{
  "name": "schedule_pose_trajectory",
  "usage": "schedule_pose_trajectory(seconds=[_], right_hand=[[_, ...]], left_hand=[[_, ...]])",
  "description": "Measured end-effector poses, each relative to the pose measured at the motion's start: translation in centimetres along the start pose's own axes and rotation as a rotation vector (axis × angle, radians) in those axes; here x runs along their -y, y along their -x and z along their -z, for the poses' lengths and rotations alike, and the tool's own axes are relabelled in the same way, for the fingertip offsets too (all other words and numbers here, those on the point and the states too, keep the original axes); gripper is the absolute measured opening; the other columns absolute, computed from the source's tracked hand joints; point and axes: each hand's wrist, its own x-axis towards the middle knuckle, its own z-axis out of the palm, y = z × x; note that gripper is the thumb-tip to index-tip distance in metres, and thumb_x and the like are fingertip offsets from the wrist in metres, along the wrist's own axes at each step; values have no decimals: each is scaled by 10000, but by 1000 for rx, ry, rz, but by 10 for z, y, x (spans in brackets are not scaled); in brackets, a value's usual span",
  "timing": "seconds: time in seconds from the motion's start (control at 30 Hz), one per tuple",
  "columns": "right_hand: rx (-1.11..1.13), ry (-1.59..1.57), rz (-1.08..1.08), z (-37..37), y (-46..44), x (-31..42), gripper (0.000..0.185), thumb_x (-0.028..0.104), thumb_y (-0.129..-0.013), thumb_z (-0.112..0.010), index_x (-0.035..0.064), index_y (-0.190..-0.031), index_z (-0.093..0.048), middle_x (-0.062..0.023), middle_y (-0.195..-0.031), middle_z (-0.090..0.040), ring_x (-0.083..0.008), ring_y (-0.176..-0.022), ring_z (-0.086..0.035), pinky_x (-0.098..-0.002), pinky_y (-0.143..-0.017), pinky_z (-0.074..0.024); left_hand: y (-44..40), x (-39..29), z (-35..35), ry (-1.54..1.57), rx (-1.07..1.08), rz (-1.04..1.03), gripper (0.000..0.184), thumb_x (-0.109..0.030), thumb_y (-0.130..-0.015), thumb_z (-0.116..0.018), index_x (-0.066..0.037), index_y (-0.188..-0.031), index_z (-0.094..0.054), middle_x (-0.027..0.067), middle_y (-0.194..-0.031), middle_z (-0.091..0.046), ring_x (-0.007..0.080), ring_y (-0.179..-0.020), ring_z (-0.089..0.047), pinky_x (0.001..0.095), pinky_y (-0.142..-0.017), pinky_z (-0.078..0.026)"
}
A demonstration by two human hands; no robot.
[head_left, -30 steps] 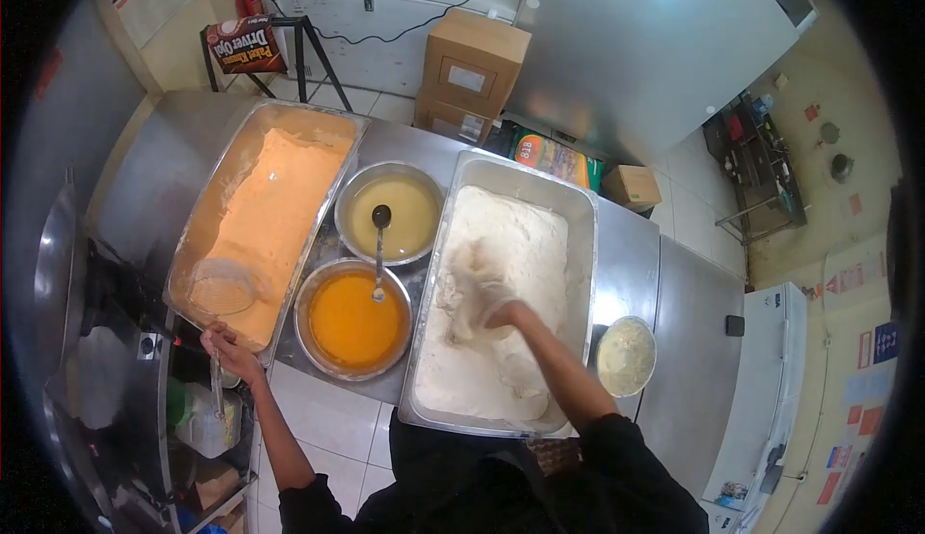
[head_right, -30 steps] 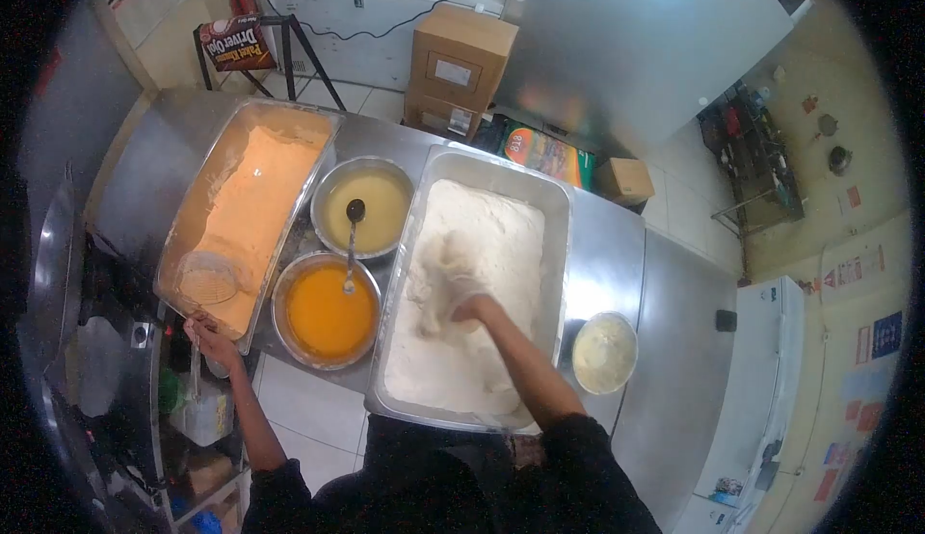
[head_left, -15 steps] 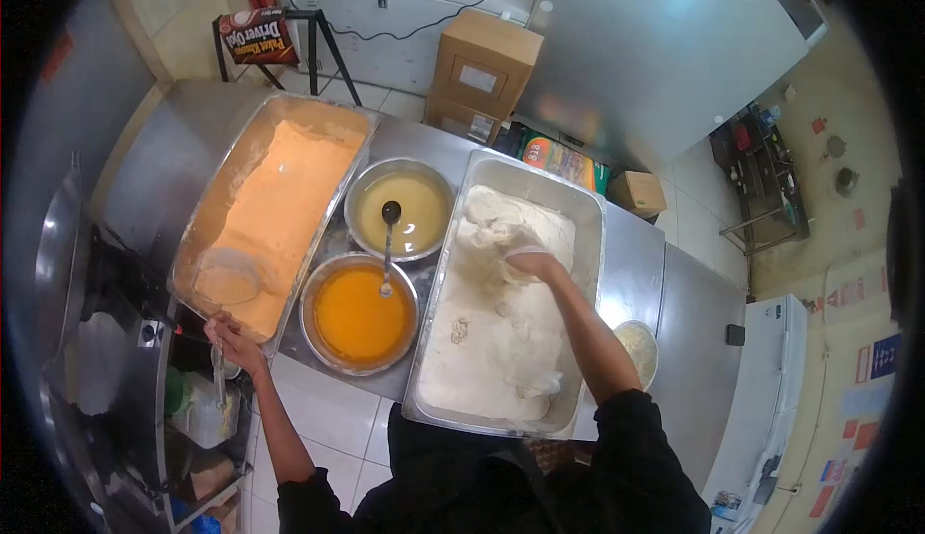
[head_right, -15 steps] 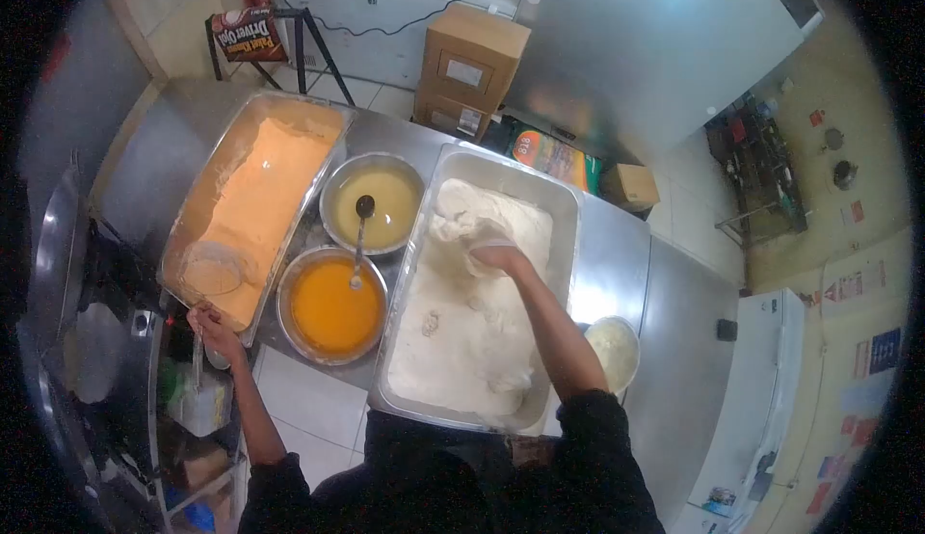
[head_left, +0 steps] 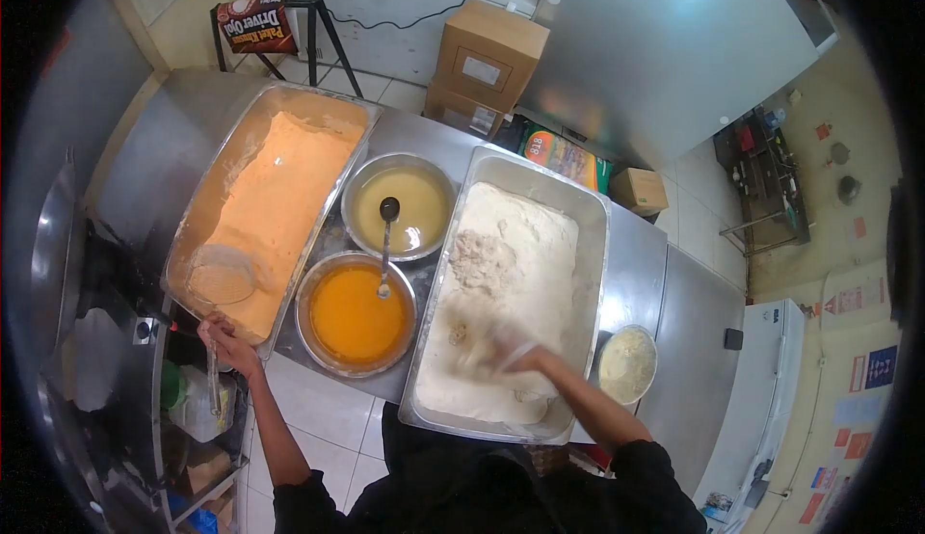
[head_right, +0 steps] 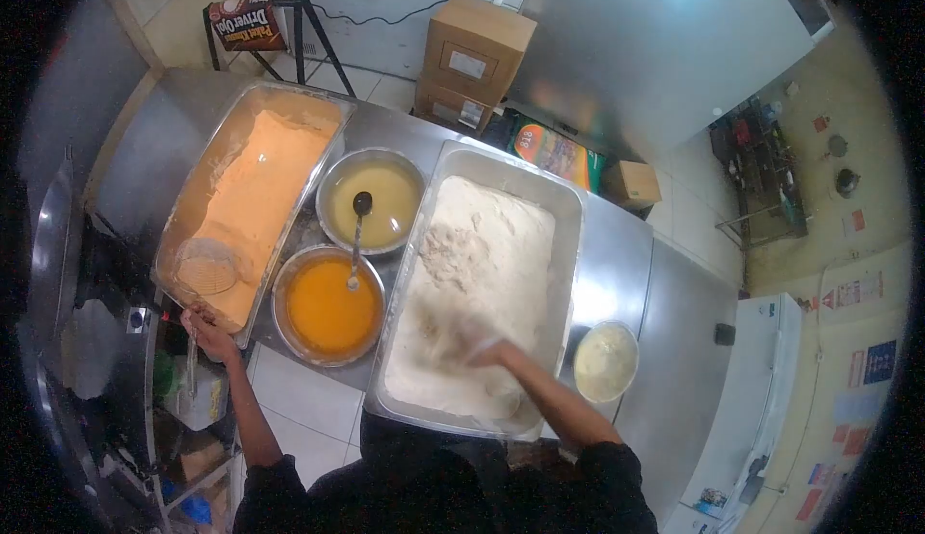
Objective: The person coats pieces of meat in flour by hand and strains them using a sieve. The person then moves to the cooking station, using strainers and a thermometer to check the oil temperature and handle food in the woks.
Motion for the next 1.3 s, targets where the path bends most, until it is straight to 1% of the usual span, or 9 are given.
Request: schedule_pose_trajectory(seconds=[0.2, 0.27, 0.37, 0.43, 0.73, 0.87, 1.03, 1.23, 1.3], right_hand=[[141, 354, -249, -32, -42, 39, 758, 445, -714, -576, 69, -1334, -354, -183, -1358, -361, -363, -1254, -327, -584, -980, -233], [-327, 429, 44, -15, -43, 17, 633, 371, -733, -582, 89, -1280, -432, -173, -1290, -452, -329, -1201, -411, -498, -957, -326], [-341, -1127, -70, -40, -73, -72, 522, 303, -748, -596, 105, -1219, -491, -175, -1204, -521, -312, -1125, -482, -410, -925, -391], [-158, -78, -299, 44, -74, -14, 475, 247, -754, -595, 99, -1196, -504, -189, -1178, -528, -312, -1078, -508, -349, -909, -411], [36, 351, -365, 66, -115, -46, 621, 221, -720, -591, 73, -1296, -408, -213, -1086, -573, -338, -1039, -530, -382, -874, -430], [-743, 672, -76, 40, -119, -63, 556, 311, -723, -597, 63, -1209, -488, -216, -1060, -591, -316, -950, -581, -354, -846, -452], [-100, -69, -655, 108, -90, -31, 420, 272, -820, -542, 22, -1158, -532, -192, -1133, -568, -289, -996, -554, -360, -798, -440], [-256, -969, -467, 116, -36, -41, 354, 285, -841, -524, -7, -1021, -612, -144, -1004, -618, -174, -925, -559, -327, -788, -435], [-241, -730, -442, 111, -11, -85, 365, 289, -835, -536, -3, -1044, -602, -141, -1019, -610, -181, -929, -558, -329, -801, -430]], left_hand=[[-3, 12, 0, -62, -16, -114, 330, -315, -971, -368, -33, -829, -462, -1, -710, -395, 101, -621, -339, 243, -583, -306], [-2, 11, 1, -84, -40, -162, 330, -315, -971, -368, -33, -826, -462, -1, -710, -393, 104, -623, -344, 245, -584, -307], [-1, 18, 8, -69, 12, -110, 320, -308, -971, -364, -38, -829, -459, 3, -717, -395, 112, -635, -355, 251, -591, -311], [-5, 35, 10, -82, -1, -51, 305, -294, -973, -360, -42, -828, -453, 6, -730, -397, 114, -642, -356, 254, -597, -315], [-2, 13, 6, -80, 37, -95, 299, -286, -977, -346, -42, -833, -440, 14, -746, -409, 114, -642, -355, 254, -606, -325], [0, 16, 6, -36, 4, -68, 298, -287, -977, -347, -39, -838, -437, 15, -744, -412, 114, -637, -352, 255, -603, -326], [-3, 19, 5, 36, 19, -66, 301, -291, -976, -355, -37, -838, -443, 6, -730, -401, 108, -635, -350, 251, -598, -321], [0, 14, 2, 5, -17, -77, 317, -303, -975, -366, -36, -824, -448, -4, -702, -382, 102, -623, -333, 240, -582, -301], [0, 9, 0, 16, -7, -60, 313, -298, -975, -368, -36, -824, -448, -2, -707, -390, 102, -623, -335, 239, -582, -302]])
